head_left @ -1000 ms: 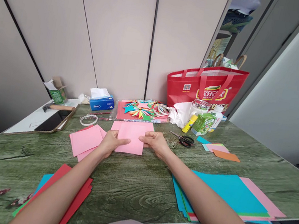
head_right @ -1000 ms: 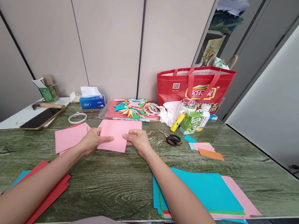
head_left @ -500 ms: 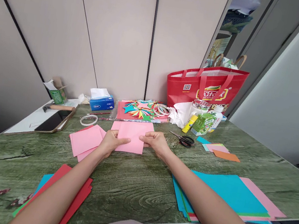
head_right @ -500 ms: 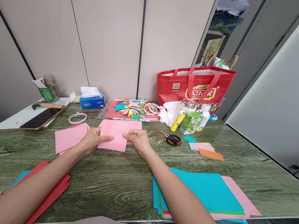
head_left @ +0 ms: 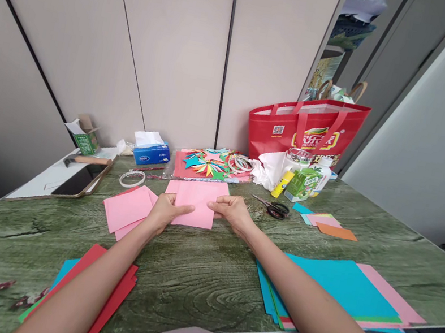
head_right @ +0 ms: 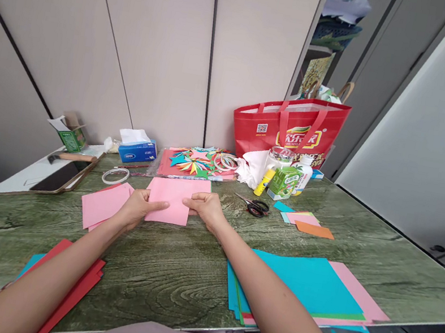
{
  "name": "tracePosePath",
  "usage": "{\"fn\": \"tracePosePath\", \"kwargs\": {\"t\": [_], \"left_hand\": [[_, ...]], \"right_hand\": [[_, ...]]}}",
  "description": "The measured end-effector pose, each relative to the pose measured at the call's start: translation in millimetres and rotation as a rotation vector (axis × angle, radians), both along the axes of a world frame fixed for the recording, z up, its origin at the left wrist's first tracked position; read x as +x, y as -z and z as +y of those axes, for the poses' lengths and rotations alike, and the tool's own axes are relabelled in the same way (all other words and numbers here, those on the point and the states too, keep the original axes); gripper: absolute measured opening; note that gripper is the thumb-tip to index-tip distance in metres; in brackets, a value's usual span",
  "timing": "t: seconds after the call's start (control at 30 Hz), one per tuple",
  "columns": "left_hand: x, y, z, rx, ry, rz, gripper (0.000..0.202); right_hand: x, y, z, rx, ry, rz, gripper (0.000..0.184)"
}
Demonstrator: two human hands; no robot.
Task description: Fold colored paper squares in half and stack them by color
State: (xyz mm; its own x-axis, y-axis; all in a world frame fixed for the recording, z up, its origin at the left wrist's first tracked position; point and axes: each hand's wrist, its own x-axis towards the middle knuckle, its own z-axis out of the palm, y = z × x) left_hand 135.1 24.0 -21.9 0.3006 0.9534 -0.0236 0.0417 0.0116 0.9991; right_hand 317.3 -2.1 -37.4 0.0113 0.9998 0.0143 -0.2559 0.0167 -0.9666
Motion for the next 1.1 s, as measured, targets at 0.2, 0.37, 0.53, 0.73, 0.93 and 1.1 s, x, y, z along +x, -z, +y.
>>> {"fn": "tracePosePath", "kwargs": {"t": [0.2, 0.37, 0.53, 0.73, 0.93, 1.1], "left_hand": [[0.5, -1.1, -0.4, -0.007, -0.003, -0.002, 0.041], [-0.2, 0.0, 0.1, -0.023, 0.006, -0.019, 0.042], [-0.4, 1.1, 0.8, -0.061, 0.005, -0.024, 0.046], [-1.0, 1.8, 1.4, -0.105, 0.048, -0.089, 0.044], [-4.1, -0.4, 4.5, -0.129, 0.047, -0.130, 0.034], [-5.8, -6.9, 3.1, -0.129, 0.036, -0.083, 0.030]], "right_hand": [[-0.3, 0.2, 0.2, 0.004, 0.005, 0.007, 0.029], [-0.1, 1.3, 1.1, 0.000, -0.001, 0.017, 0.028], [-0.2, 1.4, 0.9, -0.013, -0.013, 0.009, 0.028], [-0.3, 0.2, 0.7, -0.012, 0.006, -0.004, 0.030], [0.8, 1.5, 3.3, 0.026, 0.060, -0.008, 0.034], [1.6, 1.6, 4.3, 0.036, 0.091, -0.015, 0.035]]}}
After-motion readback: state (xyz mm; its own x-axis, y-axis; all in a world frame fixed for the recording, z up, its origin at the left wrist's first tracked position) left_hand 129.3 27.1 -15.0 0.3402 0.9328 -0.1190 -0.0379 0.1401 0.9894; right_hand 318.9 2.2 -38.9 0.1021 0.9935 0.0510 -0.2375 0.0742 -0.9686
